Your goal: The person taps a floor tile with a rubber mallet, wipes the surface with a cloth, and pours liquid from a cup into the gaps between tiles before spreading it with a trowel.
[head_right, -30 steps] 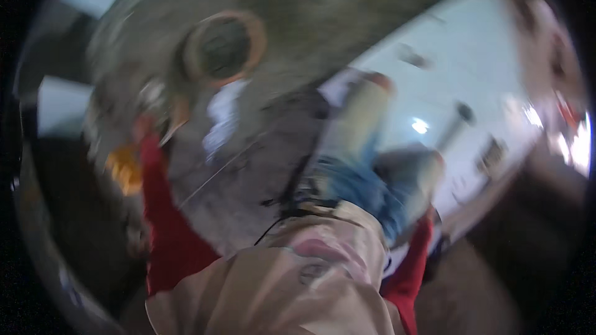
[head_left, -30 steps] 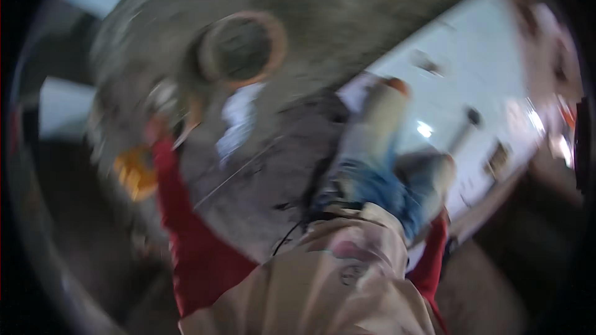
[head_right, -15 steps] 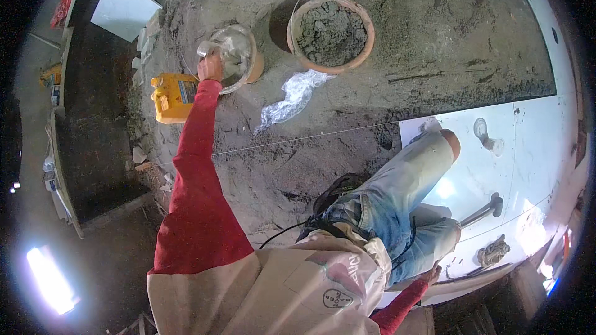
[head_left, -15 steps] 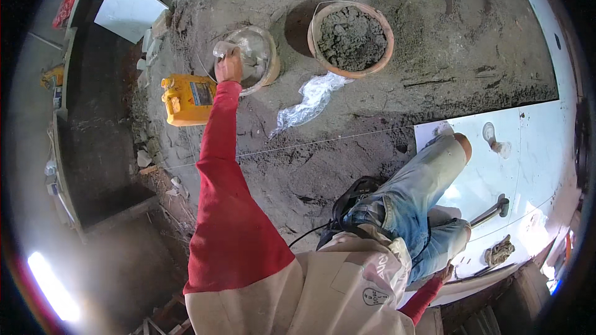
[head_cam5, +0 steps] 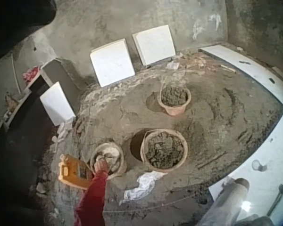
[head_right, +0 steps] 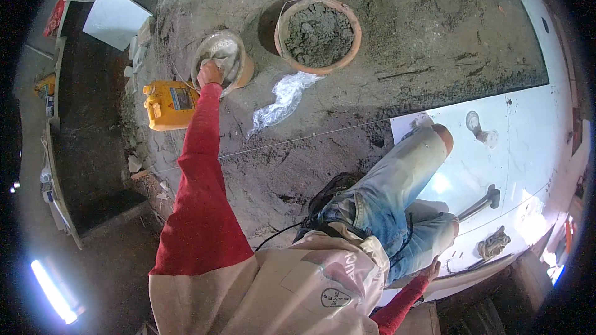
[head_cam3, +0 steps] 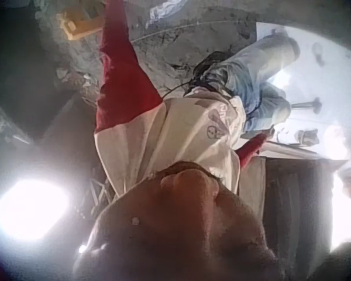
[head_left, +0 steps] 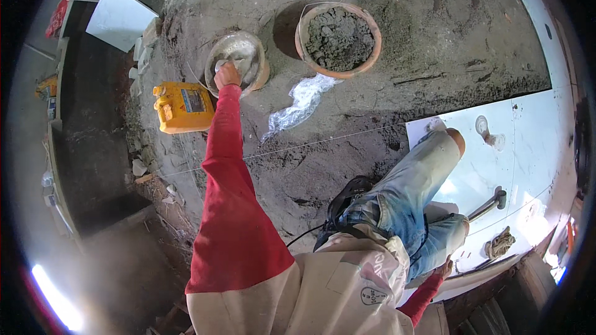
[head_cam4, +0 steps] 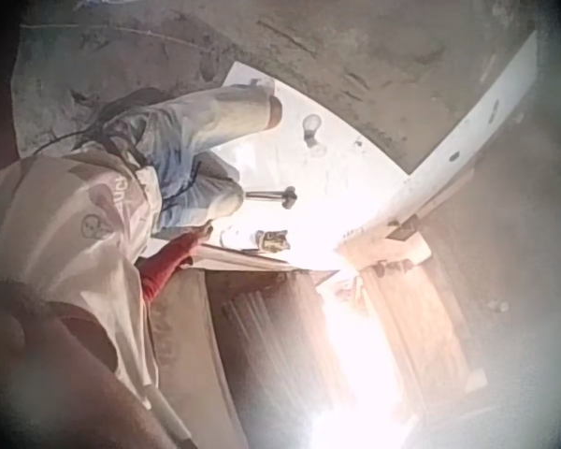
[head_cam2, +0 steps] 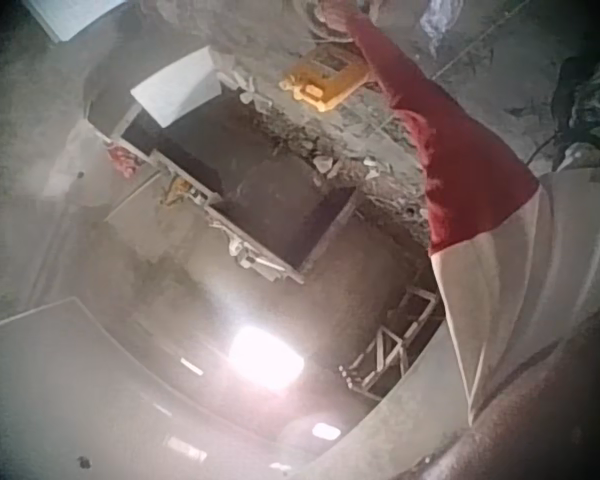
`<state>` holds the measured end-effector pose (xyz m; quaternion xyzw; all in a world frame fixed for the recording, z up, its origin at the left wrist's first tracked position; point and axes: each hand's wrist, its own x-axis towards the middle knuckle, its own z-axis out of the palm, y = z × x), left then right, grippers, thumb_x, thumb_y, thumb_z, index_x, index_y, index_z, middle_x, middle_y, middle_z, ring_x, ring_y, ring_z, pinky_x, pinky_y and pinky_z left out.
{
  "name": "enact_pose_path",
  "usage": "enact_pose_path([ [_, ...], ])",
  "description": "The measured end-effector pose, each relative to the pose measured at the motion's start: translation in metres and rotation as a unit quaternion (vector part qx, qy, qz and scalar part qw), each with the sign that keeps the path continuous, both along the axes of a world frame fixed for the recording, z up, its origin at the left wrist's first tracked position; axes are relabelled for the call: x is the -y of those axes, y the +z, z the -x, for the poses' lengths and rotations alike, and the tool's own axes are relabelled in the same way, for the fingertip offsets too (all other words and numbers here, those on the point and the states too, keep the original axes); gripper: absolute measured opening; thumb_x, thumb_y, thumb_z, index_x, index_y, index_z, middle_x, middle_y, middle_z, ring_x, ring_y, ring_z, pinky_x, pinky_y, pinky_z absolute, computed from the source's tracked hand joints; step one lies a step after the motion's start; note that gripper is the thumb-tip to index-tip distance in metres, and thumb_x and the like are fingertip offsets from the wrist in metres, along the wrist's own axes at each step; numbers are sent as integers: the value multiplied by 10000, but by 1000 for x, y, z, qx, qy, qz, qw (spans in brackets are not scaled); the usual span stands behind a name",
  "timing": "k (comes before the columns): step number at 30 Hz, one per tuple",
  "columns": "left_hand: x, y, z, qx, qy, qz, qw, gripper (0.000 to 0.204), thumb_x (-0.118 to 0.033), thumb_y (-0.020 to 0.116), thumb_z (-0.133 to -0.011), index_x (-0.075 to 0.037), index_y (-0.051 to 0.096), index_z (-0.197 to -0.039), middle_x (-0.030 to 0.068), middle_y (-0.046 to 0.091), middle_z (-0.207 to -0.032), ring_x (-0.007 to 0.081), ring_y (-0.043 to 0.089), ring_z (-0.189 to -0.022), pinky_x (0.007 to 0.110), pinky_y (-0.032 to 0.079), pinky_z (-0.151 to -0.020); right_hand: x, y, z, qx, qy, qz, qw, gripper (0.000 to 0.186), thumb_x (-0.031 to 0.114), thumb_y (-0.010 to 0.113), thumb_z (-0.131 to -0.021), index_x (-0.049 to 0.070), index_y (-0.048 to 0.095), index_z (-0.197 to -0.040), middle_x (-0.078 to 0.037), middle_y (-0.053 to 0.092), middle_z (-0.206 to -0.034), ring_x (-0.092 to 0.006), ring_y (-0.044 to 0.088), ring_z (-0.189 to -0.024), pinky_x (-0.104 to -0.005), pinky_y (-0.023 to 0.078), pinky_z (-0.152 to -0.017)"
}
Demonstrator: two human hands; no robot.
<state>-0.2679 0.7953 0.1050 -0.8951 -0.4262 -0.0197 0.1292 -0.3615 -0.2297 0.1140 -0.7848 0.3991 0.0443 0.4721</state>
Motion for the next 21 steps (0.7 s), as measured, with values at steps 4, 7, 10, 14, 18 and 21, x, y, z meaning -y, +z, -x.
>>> enact_pose_path([
  [4,-3,-4,0,25,78,18,996,282,-328,746,-758,-80,735,-892,170,735,-926,351,733,-850,462,595,-746,2,5,-3,-47,42,79,995,531,517,616,-955,13,548,-803,-53,521,-752,-188,472,-705,-383,444,-675],
  [7,-19,2,5,70,138,49,987,338,-365,728,-743,-57,754,-880,196,737,-929,371,728,-883,463,590,-777,5,10,-6,-68,52,85,993,453,455,644,-949,17,565,-864,-74,624,-806,-194,558,-759,-393,481,-705],
  [10,-15,-13,18,132,109,107,979,384,-400,721,-723,-83,786,-929,200,737,-954,378,722,-904,463,579,-817,9,20,-6,-39,14,45,998,470,459,648,-943,1,595,-857,-105,655,-865,-201,580,-798,-395,488,-728],
  [14,-103,51,77,204,138,201,948,426,-452,716,-727,-135,796,-999,183,744,-971,335,730,-926,418,569,-853,-40,-12,4,-35,-23,17,999,505,482,608,-968,-3,587,-827,-80,563,-759,-185,500,-715,-375,464,-669],
  [18,-20,21,8,230,60,251,938,420,-428,745,-741,-135,789,-1038,146,760,-947,289,737,-933,384,559,-847,-8,16,-1,-23,-35,88,995,481,466,614,-969,-3,603,-865,-75,582,-771,-185,520,-729,-363,482,-683],
  [21,-48,71,-38,255,-38,390,884,333,-276,754,-794,-97,770,-1074,105,767,-891,202,717,-838,347,547,-787,31,-32,14,73,35,143,986,522,487,603,-971,-22,595,-855,-75,590,-744,-198,532,-724,-363,495,-721],
])
